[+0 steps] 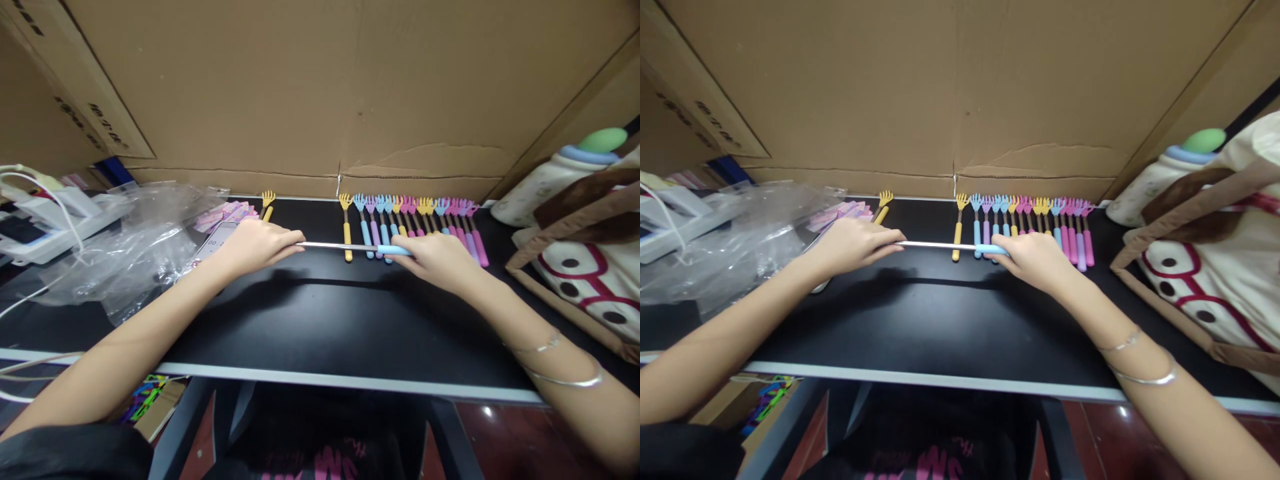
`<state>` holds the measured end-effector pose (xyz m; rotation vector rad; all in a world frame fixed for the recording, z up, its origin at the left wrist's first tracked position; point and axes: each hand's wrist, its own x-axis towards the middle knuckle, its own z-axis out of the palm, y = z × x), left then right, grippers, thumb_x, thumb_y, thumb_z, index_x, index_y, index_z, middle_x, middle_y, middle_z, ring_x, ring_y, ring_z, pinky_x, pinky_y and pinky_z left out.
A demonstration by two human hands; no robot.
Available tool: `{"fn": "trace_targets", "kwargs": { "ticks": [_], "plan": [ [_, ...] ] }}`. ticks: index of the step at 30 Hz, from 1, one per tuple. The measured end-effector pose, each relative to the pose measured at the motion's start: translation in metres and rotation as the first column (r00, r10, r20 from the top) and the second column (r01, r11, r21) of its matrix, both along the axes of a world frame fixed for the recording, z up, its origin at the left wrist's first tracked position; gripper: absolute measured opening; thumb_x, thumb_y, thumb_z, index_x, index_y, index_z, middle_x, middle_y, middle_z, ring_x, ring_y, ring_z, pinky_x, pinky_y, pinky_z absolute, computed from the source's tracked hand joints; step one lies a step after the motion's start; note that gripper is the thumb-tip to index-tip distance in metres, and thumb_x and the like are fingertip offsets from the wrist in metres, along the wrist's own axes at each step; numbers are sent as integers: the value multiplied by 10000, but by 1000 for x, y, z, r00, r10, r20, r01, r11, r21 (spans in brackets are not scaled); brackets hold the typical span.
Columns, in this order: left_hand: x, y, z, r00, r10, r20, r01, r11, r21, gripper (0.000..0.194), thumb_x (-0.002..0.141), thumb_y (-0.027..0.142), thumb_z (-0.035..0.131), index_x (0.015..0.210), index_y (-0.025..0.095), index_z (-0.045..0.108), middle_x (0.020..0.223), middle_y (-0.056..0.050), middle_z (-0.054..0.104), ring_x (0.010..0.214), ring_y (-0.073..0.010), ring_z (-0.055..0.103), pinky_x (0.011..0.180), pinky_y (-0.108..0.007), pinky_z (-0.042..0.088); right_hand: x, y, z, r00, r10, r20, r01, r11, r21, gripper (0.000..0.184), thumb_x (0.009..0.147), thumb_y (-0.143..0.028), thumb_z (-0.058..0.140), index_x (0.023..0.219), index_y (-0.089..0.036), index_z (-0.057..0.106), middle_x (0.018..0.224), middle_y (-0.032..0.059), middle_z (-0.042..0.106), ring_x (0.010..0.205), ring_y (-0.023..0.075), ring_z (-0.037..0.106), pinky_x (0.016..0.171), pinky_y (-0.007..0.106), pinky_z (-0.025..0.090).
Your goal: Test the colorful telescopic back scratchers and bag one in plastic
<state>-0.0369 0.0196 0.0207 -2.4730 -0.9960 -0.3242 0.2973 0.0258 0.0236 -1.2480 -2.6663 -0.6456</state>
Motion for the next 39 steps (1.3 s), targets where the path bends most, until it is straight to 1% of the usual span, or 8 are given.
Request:
{"fn": "trace_targets", "kwargs": {
  "ticks": [8,16,22,25,29,32,36,39],
  "plan": [
    [2,-2,0,1000,29,10,-29,999,-17,403,999,433,304,874,200,608,727,-14,703,638,-159,657,488,-249,234,-4,-2,-4,998,-64,-2,64,997,47,478,959,-509,263,790,-204,590,534,28,580,466,154,508,476,249,190],
    [1,-1,-2,999,-36,12,36,999,-22,403,996,430,311,892,206,630,730,-3,700,636,-146,655,501,-234,280,0,3,-4,999,37,-23,-37,999,11,508,953,-527,268,752,-209,610,478,4,513,436,137,457,474,243,208],
    [1,-1,-2,999,-30,24,30,1000,-5,408,989,428,311,907,208,645,735,-15,701,640,-142,648,516,-223,315,1,-1,3,996,72,-42,-73,997,0,486,935,-532,293,736,-210,599,446,-8,466,430,136,440,473,239,220],
    [2,-2,-3,1000,-8,29,8,1000,-6,418,990,434,301,902,209,642,723,-13,699,637,-146,649,506,-226,304,-1,-2,3,998,47,-30,-47,999,10,495,940,-528,270,745,-211,597,451,-4,474,435,140,447,475,242,216],
    [4,-2,-4,999,15,30,-15,1000,3,426,992,432,291,886,210,638,712,-12,696,633,-155,648,494,-237,277,-3,-2,-2,999,-12,-33,14,999,45,525,945,-552,249,762,-210,604,482,11,525,446,147,464,475,250,198],
    [4,-2,-6,999,21,39,-21,1000,3,423,992,431,291,884,210,635,722,-13,700,641,-163,651,493,-242,255,-4,-1,-5,999,-15,-43,17,999,45,535,949,-555,247,765,-207,610,499,18,553,455,150,481,479,252,200],
    [3,0,-7,999,3,45,-1,999,-47,407,993,436,302,895,211,627,753,-9,711,659,-172,659,502,-245,254,-3,0,-5,999,15,-31,-14,999,32,550,952,-553,234,764,-209,619,489,17,553,451,148,486,476,248,210],
    [3,-1,-7,999,21,47,-15,993,-114,412,994,448,304,894,208,624,756,-11,713,652,-171,657,514,-251,264,-1,1,-4,999,7,-31,-5,998,66,551,950,-556,240,753,-211,621,503,25,570,465,152,502,471,251,202]
  ]
}}
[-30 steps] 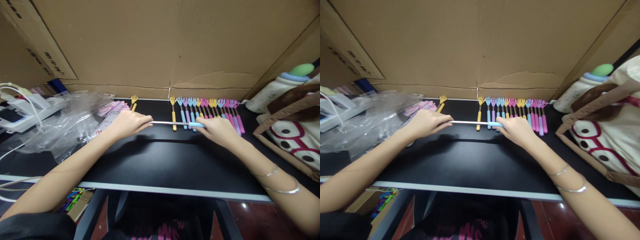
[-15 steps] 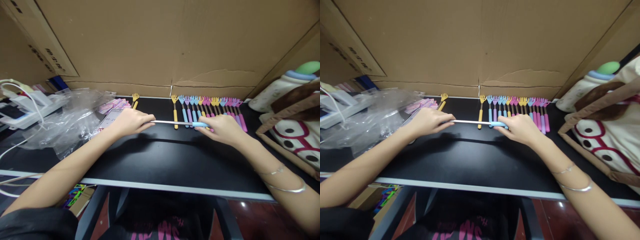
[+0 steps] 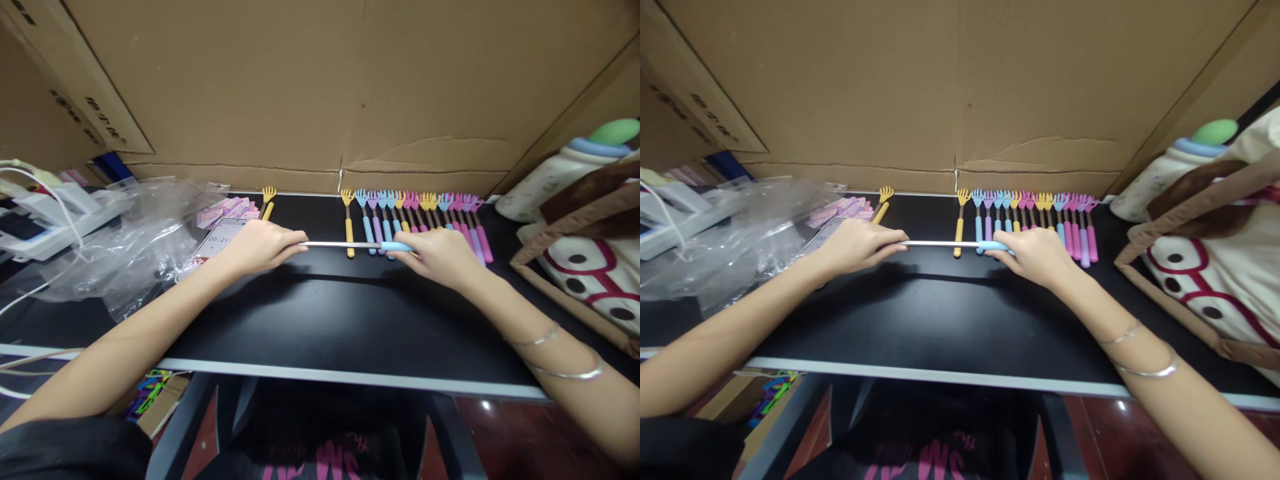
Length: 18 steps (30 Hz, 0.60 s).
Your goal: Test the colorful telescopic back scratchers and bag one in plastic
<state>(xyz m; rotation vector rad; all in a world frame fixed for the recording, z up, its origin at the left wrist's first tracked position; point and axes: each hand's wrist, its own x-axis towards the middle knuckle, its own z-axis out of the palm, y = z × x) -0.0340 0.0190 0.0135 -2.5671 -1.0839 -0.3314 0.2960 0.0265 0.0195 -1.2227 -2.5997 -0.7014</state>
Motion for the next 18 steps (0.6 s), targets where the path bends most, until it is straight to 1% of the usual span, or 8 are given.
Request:
{"fn": "trace_targets", "kwargs": {
  "ticks": [3,6,9,11,14,18],
  "plan": [
    [1,-1,2,1000,30,-8,-31,997,-67,421,993,455,307,889,207,631,728,-17,708,608,-162,636,521,-249,264,0,0,0,1000,-10,-1,10,999,33,558,953,-555,238,734,-207,614,526,31,590,483,153,523,464,251,194],
    [3,-3,6,999,50,-10,-51,988,-148,407,989,447,326,893,213,645,687,-11,693,578,-157,616,529,-241,276,-1,-1,0,1000,7,-6,-6,998,64,547,961,-539,248,720,-201,604,557,30,609,505,145,542,461,246,194],
    [4,-3,9,998,59,10,-55,967,-249,368,984,428,353,913,233,657,682,9,683,592,-150,615,551,-229,299,-1,-1,-1,999,35,-23,-32,994,104,538,964,-531,262,708,-197,597,577,23,616,522,133,548,457,240,192],
    [4,-3,10,998,64,20,-55,955,-290,353,982,421,362,918,241,659,689,18,683,606,-147,618,562,-223,307,-1,-1,-1,998,51,-31,-47,991,129,548,966,-536,258,703,-194,596,581,21,617,524,125,546,455,238,193],
    [4,-3,9,997,72,20,-65,964,-260,362,982,435,359,915,241,658,692,18,688,612,-152,628,555,-228,300,-1,0,-2,997,63,-34,-57,986,156,572,968,-547,242,696,-191,598,566,19,610,510,119,540,452,236,197],
    [3,-3,4,997,73,19,-71,992,-101,394,979,465,357,910,230,665,753,3,719,663,-172,663,534,-245,285,1,3,-5,999,32,-28,-28,990,135,608,957,-583,218,702,-196,612,536,18,596,477,125,523,454,241,191]
  ]
}}
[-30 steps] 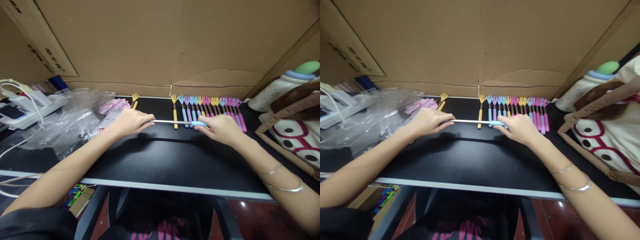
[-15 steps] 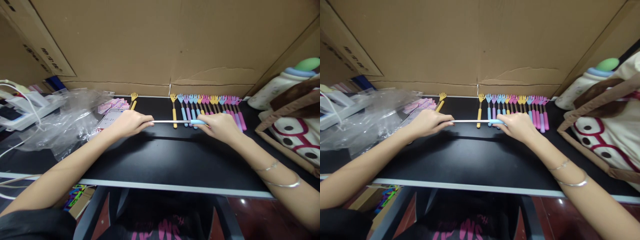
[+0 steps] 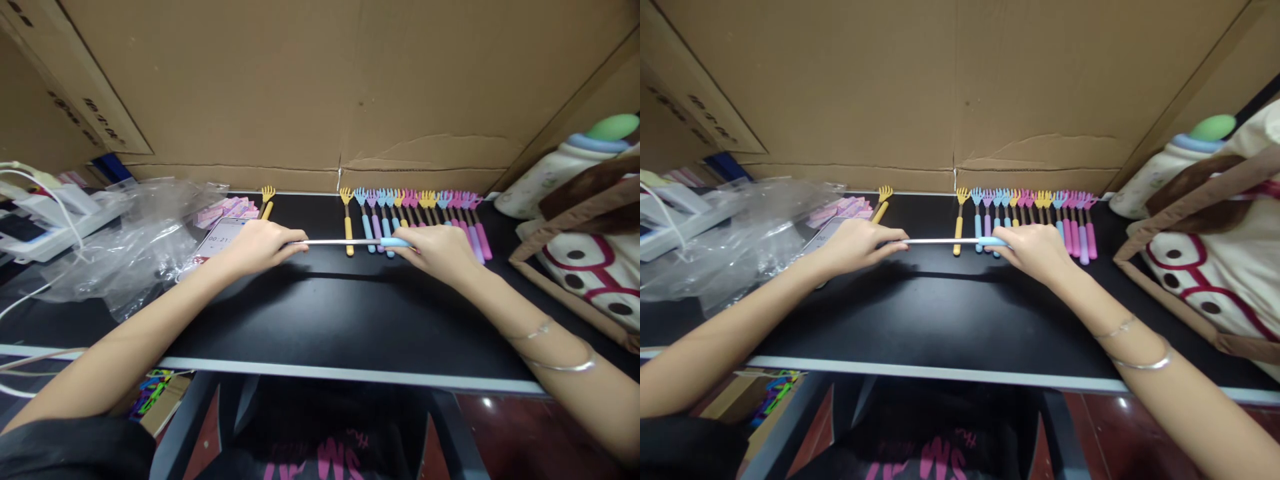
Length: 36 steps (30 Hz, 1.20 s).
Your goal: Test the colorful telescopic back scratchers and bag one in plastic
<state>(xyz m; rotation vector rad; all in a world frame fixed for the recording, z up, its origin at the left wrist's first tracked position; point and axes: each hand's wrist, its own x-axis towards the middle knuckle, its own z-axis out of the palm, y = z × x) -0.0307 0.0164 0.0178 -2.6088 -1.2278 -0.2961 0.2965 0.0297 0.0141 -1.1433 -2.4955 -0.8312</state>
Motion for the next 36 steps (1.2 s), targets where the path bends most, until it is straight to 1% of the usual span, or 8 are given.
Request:
{"fn": "trace_targets", "kwargs": {
  "ticks": [6,12,15,18,21,28,32,36],
  "plan": [
    [-2,0,-3,994,-82,68,60,958,281,349,971,431,412,947,247,708,801,3,742,718,-164,682,518,-246,289,0,3,-6,999,-33,-23,31,996,-78,638,945,-609,192,776,-212,662,473,18,552,440,139,494,469,248,199],
    [-3,2,-2,988,-145,44,116,908,402,298,963,388,458,945,256,724,702,6,716,632,-138,637,510,-253,266,-2,2,-6,997,-39,-64,22,970,-241,526,943,-569,286,782,-216,641,523,23,582,495,162,534,473,243,229],
    [-3,2,0,985,-174,1,153,870,468,286,967,371,463,931,262,725,650,15,690,588,-122,608,507,-256,259,-4,1,-5,994,-23,-109,-27,903,-429,408,929,-503,378,802,-215,636,560,21,605,527,167,554,486,241,272],
    [-2,0,3,981,-190,-44,184,822,538,290,971,372,460,913,265,724,591,24,657,550,-112,584,508,-257,265,-6,1,-4,978,-5,-210,-127,784,-608,304,910,-428,436,833,-214,637,692,29,674,616,166,604,547,242,346],
    [0,-1,4,979,-195,-59,194,810,553,293,972,375,458,904,258,718,577,28,646,539,-109,581,504,-257,269,-8,0,-3,970,-21,-242,-147,742,-654,271,903,-398,445,837,-215,634,749,31,693,661,167,620,589,249,371],
    [-2,2,-5,982,-190,-15,178,886,427,326,975,408,426,920,247,704,665,22,694,597,-119,639,513,-253,304,-8,-2,-5,997,-29,-69,-7,880,-475,349,928,-450,377,875,-221,634,587,23,612,558,177,566,500,246,284],
    [-1,1,-9,988,-150,40,132,949,287,361,981,428,386,956,252,700,749,12,726,684,-137,676,523,-247,315,-6,-3,-7,1000,-7,-8,5,948,-317,432,954,-481,307,838,-210,622,549,28,595,509,170,539,482,247,246],
    [3,-2,-9,994,-76,84,69,994,87,407,983,462,344,1011,253,692,832,-9,741,726,-158,683,550,-239,333,-4,-3,-7,1000,5,22,-1,983,-182,474,964,-495,277,787,-210,612,522,21,585,453,147,498,465,250,203]
  ]
}}
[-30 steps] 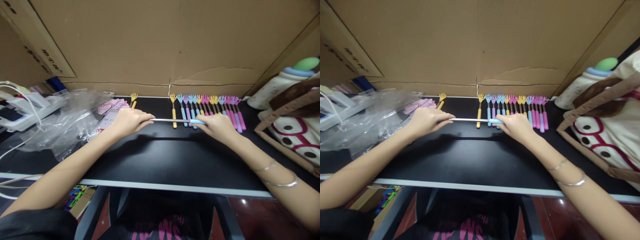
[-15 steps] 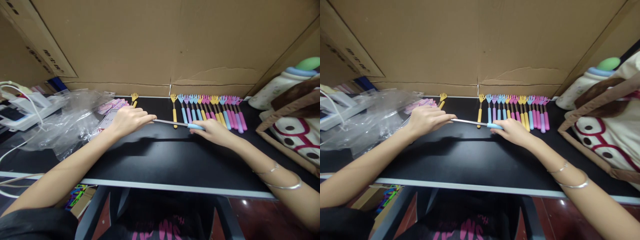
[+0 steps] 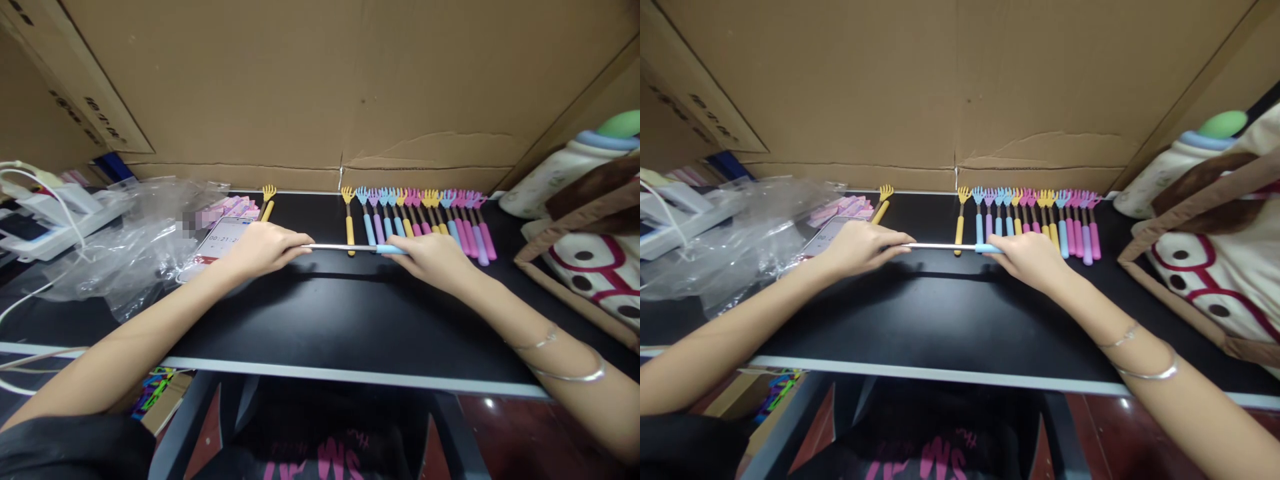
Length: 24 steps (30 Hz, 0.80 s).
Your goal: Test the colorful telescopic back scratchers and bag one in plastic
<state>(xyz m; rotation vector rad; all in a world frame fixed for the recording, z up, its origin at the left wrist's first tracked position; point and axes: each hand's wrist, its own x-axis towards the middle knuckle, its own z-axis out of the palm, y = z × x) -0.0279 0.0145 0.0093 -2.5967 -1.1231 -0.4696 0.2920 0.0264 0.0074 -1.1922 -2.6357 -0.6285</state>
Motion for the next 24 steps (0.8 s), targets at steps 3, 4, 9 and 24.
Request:
{"fn": "trace_targets", "kwargs": {
  "ticks": [3,4,9,24],
  "plan": [
    [3,-1,2,999,47,7,-45,982,-183,401,971,480,363,1027,260,693,772,-8,729,662,-155,656,561,-229,334,0,-2,2,1000,17,12,-17,998,54,454,968,-468,288,772,-213,608,531,19,589,466,143,509,461,248,196],
    [3,-1,2,999,51,14,-47,970,-237,388,966,479,377,1025,265,695,747,-1,721,645,-150,646,565,-223,333,0,-2,3,1000,23,16,-24,998,64,443,969,-452,292,767,-213,606,536,20,591,476,143,516,460,248,197],
    [5,-2,3,996,68,53,-49,951,-306,359,948,481,406,989,282,703,714,19,701,622,-142,627,562,-217,325,-2,-4,5,1000,4,24,-5,997,73,439,967,-429,293,736,-212,598,523,21,571,490,141,520,457,248,189],
    [6,-3,1,995,95,28,-90,984,-153,311,927,459,433,1075,272,633,681,36,689,574,-145,615,529,-223,289,-6,-11,13,996,12,-92,-12,1000,2,350,921,-472,402,879,-208,628,553,1,609,497,139,551,482,250,238]
  ]
}}
